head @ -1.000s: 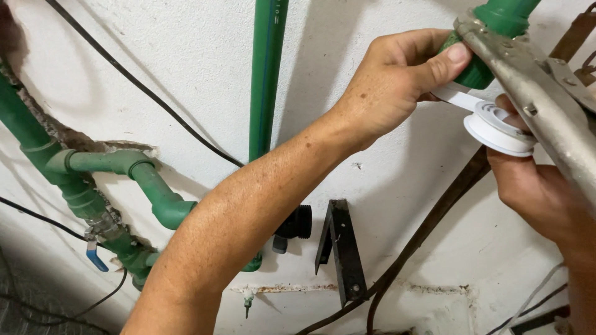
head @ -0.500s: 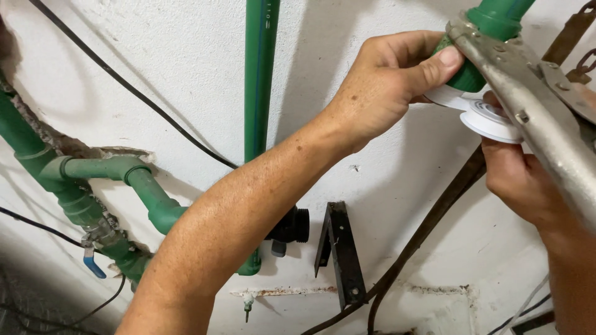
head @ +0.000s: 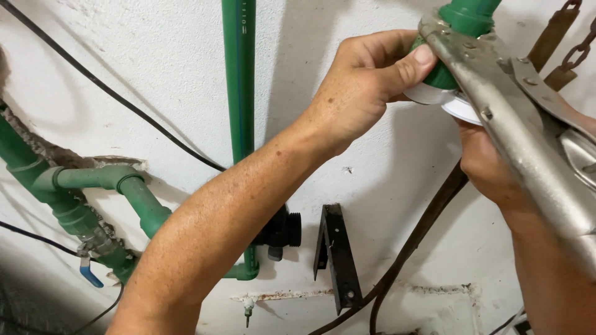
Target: Installing a valve on a PVC pipe and applying teflon tape to the threads
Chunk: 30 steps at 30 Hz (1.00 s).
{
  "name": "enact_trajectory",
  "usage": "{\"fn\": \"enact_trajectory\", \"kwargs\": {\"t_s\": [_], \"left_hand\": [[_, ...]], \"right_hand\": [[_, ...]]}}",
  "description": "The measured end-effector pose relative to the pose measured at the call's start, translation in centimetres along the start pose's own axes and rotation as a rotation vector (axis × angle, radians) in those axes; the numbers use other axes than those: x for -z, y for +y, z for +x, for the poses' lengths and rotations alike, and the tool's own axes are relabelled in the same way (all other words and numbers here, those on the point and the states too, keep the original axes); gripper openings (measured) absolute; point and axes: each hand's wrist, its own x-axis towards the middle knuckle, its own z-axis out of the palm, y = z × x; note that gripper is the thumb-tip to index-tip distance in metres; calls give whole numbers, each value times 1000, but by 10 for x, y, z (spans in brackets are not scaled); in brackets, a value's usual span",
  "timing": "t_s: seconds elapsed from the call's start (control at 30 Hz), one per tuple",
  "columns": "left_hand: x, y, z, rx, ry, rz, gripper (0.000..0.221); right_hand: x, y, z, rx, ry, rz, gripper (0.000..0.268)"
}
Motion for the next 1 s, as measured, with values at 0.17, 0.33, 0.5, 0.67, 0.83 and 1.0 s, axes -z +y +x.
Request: {"fn": "enact_trajectory", "kwargs": {"t_s": [0.17, 0.33, 0.5, 0.67, 0.83, 1.0], "left_hand": [[-3, 5, -1, 1, -16, 36, 29], [-4, 8, -1, 11, -22, 59, 27], [-6, 13, -2, 20, -2, 147, 28], [-3, 12, -1, 23, -6, 138, 28], [-5, 25, -1, 44, 13, 230, 31], [-6, 39, -2, -33, -57, 604, 34]], "right_hand": [[-27, 46, -26, 433, 557, -1872, 17], [-43, 49, -40, 356, 431, -1701, 21], [-55, 50, -30, 279, 700, -1640, 29], [-54, 36, -20, 165, 549, -1081, 24], [-52, 20, -7, 63, 391, -517, 21], [-47, 6, 11, -8, 223, 60, 27]]}}
